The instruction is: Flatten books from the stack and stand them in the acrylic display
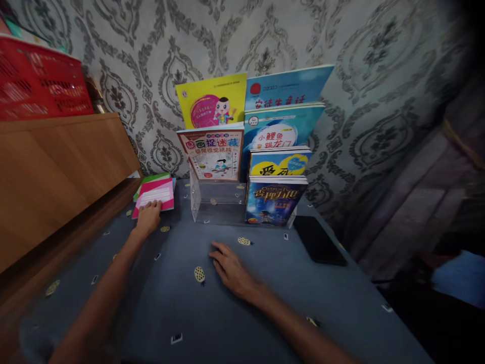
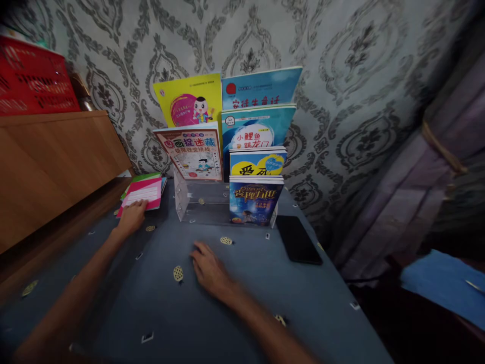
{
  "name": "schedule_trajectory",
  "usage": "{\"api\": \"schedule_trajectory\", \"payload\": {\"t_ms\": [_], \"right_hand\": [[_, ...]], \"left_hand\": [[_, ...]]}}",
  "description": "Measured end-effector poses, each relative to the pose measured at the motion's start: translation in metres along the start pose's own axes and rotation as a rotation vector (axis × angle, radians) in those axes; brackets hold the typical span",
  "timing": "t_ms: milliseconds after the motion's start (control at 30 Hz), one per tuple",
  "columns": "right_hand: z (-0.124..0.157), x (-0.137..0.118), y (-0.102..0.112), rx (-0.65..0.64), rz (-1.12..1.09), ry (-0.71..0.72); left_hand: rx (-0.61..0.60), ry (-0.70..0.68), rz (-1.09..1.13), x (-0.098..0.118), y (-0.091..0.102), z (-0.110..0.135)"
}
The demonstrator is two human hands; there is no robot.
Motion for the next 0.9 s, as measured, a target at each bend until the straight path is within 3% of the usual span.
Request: {"api": "schedule_trajectory", "payload": {"t_ms": [200,400,567,667,733,833,900], "right_hand": [[0.001,-0.005,0.004,-0.012,0.004,-0.014],[0.000,-0.005,0.005,-0.022,-0.002,-0.024],[-0.002,-0.002,0.001,-0.041,-0.031,-0.043],[-0.003,-0.001,0.000,-0.063,-0.039,-0.065],[-0.003,-0.001,-0.001,-0.078,-0.042,-0.071],[-0.003,0.000,-0.002,-0.084,-0.049,-0.071],[-0.003,-0.001,-0.001,-0.083,-0.054,-0.066]], "left_hand": [[-0.077,-0.027,-0.046,0.024,-0.006,0.034],[-0.279,-0.092,-0.085,0.053,-0.003,0.071],[-0.435,-0.385,0.133,0.069,0.018,0.094],[-0.481,-0.492,0.382,0.062,0.023,0.082],[-0.387,-0.388,0.393,0.049,0.016,0.062],[-0.177,-0.103,0.279,0.027,-0.008,0.034],[-0.135,-0.002,0.251,0.021,-0.028,0.025]]}}
Point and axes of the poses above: each hand's wrist, its own z-axis away from the middle knuckle, its own y-axis out of the back of the hand, x = y × z, the point moved 4 cm from there along -z, towards the middle knuckle, and after that the axes turned 9 degrees about -x, right-handed, at the moved point
